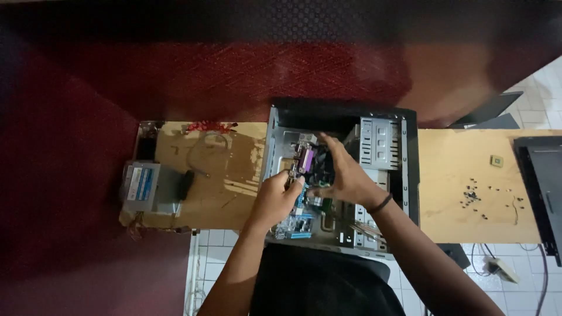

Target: The person presses a fan onto a motherboard inside a computer case and then uses a screwdriver to tighten screws on the board.

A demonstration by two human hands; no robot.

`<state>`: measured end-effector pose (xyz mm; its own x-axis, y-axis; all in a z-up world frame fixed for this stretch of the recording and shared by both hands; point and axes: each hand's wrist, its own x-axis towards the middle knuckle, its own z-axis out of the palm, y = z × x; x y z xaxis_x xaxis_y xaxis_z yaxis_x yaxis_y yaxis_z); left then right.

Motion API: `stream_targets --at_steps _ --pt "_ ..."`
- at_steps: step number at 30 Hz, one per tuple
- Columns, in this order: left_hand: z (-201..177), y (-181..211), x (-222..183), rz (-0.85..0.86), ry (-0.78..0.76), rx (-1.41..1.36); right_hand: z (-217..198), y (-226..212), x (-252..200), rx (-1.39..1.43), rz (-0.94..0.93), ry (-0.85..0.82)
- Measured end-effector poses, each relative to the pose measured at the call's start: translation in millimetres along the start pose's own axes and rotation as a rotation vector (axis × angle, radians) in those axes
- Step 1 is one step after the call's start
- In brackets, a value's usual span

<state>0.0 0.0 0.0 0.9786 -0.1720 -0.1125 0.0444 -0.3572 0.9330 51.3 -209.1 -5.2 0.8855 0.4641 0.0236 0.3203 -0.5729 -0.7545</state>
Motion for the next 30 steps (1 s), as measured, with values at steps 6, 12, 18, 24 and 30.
stream_targets --at_steps 6,12,18,24,30 --pt "8.0 -21.6 10.0 -0.164 0.043 -0.180 24.2 51.8 2.8 -0.086 0.128 -0.049" --pt "19.9 -58.4 6.7 -0.380 0.106 -0.283 46.4 77.0 26.6 -0.226 0.072 -0.057" --pt "12.6 -88.0 5.8 -0.520 0.069 -0.131 72.9 100.1 49.0 -0.162 0.069 -0.087" --pt "-3.9 -49.5 -2.2 -0.621 0.075 -0.084 78.5 113.6 61.8 -0.257 0.213 -0.254" --pt "4.2 -105.0 -0.2 -0.517 0.007 0.009 84.9 146.6 77.1 -0.326 0.199 -0.303"
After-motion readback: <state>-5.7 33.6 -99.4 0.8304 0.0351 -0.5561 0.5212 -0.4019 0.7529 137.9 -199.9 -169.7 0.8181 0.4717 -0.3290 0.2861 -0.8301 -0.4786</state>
